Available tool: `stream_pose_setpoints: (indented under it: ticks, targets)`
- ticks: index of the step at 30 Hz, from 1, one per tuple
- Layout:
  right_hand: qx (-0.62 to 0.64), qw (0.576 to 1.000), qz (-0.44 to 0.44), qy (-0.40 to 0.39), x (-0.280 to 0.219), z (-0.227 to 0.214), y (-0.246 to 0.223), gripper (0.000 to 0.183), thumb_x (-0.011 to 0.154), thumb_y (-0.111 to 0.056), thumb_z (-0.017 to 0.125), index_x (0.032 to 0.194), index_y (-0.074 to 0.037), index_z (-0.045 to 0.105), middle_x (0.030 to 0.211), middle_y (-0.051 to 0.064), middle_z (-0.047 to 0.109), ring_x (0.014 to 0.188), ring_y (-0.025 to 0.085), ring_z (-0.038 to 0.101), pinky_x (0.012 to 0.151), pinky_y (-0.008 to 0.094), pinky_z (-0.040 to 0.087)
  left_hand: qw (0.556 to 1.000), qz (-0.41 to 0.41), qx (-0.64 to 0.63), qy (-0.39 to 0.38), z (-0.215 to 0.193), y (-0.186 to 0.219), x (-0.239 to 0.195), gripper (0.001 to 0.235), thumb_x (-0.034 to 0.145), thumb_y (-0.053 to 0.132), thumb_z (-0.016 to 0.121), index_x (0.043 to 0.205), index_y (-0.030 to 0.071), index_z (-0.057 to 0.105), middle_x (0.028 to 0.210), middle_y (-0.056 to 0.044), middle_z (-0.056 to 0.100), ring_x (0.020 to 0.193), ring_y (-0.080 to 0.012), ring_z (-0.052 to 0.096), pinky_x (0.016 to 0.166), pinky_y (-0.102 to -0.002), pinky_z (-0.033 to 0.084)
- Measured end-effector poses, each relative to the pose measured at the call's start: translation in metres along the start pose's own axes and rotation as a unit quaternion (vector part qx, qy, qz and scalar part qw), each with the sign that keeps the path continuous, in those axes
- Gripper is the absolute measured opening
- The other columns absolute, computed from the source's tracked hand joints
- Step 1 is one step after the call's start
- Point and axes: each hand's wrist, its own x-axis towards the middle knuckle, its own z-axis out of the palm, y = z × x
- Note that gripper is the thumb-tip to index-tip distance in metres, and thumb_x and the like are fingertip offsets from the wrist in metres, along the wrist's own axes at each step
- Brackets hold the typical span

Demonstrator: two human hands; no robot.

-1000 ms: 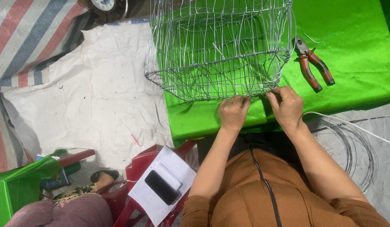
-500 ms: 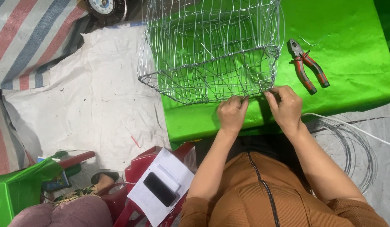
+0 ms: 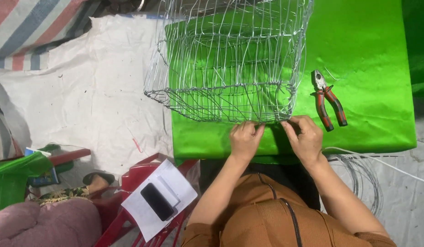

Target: Tightening and securing wire connections on a metal wire cage using pliers.

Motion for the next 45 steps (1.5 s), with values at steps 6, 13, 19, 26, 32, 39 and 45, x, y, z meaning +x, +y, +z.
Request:
stream_pose_setpoints:
  ticks: [6,13,19,26,32,39,45]
  targets:
    - [-0.007,0.999,-0.019,-0.028,-0.014,0.011,0.02,0.017,0.09,-0.016,0.089,0.095,-0.006,0.076,0.087,0.004,0.073,0.08,0.025,0.074,0.069,0.034,0.06,0.999,-0.025,0.032,-0.014,-0.006,0.001,-0.011,0.029,0.081,0.025,0.081,0.067,0.013,0.058,0.056,-0.001,0.056,0.05,-0.0202,0.063,0.056,-0.035,0.053]
    - [0.015,0.999,-0.025,-0.028,-0.02,0.015,0.033,0.016,0.091,-0.015,0.089,0.091,-0.006,0.075,0.082,0.006,0.072,0.076,0.027,0.073,0.066,0.034,0.058,0.999,-0.008,0.035,0.028,-0.008,0.002,-0.018,0.017,0.08,0.02,0.083,0.077,0.011,0.068,0.063,-0.001,0.056,0.058,-0.0212,0.063,0.062,-0.034,0.052]
    - [-0.016,0.999,-0.037,-0.03,-0.03,0.02,0.046,0.017,0.091,-0.014,0.088,0.09,-0.004,0.074,0.08,0.006,0.07,0.072,0.027,0.071,0.063,0.036,0.058,0.994,0.02,0.109,0.007,-0.023,0.014,-0.027,0.018,0.091,0.025,0.072,0.105,0.013,0.073,0.091,-0.005,0.06,0.08,-0.0224,0.063,0.078,-0.038,0.049]
    - [-0.044,0.997,-0.051,-0.035,-0.028,0.019,0.046,0.022,0.091,-0.012,0.088,0.084,-0.001,0.07,0.074,0.009,0.064,0.068,0.031,0.068,0.058,0.039,0.055,0.979,0.058,0.195,-0.009,-0.025,0.027,-0.034,0.035,0.093,0.018,0.063,0.126,0.007,0.064,0.109,-0.014,0.06,0.102,-0.0301,0.056,0.086,-0.044,0.043]
    - [-0.086,0.994,-0.056,-0.04,-0.031,0.02,0.048,0.023,0.09,-0.011,0.088,0.081,-0.001,0.068,0.072,0.009,0.062,0.067,0.031,0.067,0.058,0.039,0.054,0.976,0.062,0.205,-0.034,-0.019,0.019,-0.043,0.043,0.086,0.021,0.069,0.125,0.005,0.065,0.114,-0.014,0.061,0.106,-0.0306,0.057,0.09,-0.046,0.044]
    - [-0.145,0.986,-0.077,-0.028,-0.031,0.02,0.045,0.028,0.088,-0.013,0.088,0.076,-0.003,0.065,0.069,0.009,0.06,0.066,0.031,0.065,0.059,0.038,0.054,0.975,0.038,0.208,-0.066,-0.007,0.008,-0.052,0.048,0.072,0.025,0.079,0.117,0.01,0.071,0.113,-0.01,0.062,0.106,-0.0286,0.058,0.09,-0.046,0.044]
    - [-0.146,0.985,-0.084,-0.027,-0.034,0.022,0.052,0.028,0.086,-0.013,0.089,0.075,-0.003,0.064,0.07,0.01,0.06,0.068,0.032,0.065,0.059,0.04,0.054,0.977,0.032,0.203,-0.055,-0.015,0.016,-0.046,0.048,0.072,0.024,0.078,0.117,0.009,0.071,0.112,-0.011,0.059,0.107,-0.0299,0.057,0.09,-0.046,0.044]
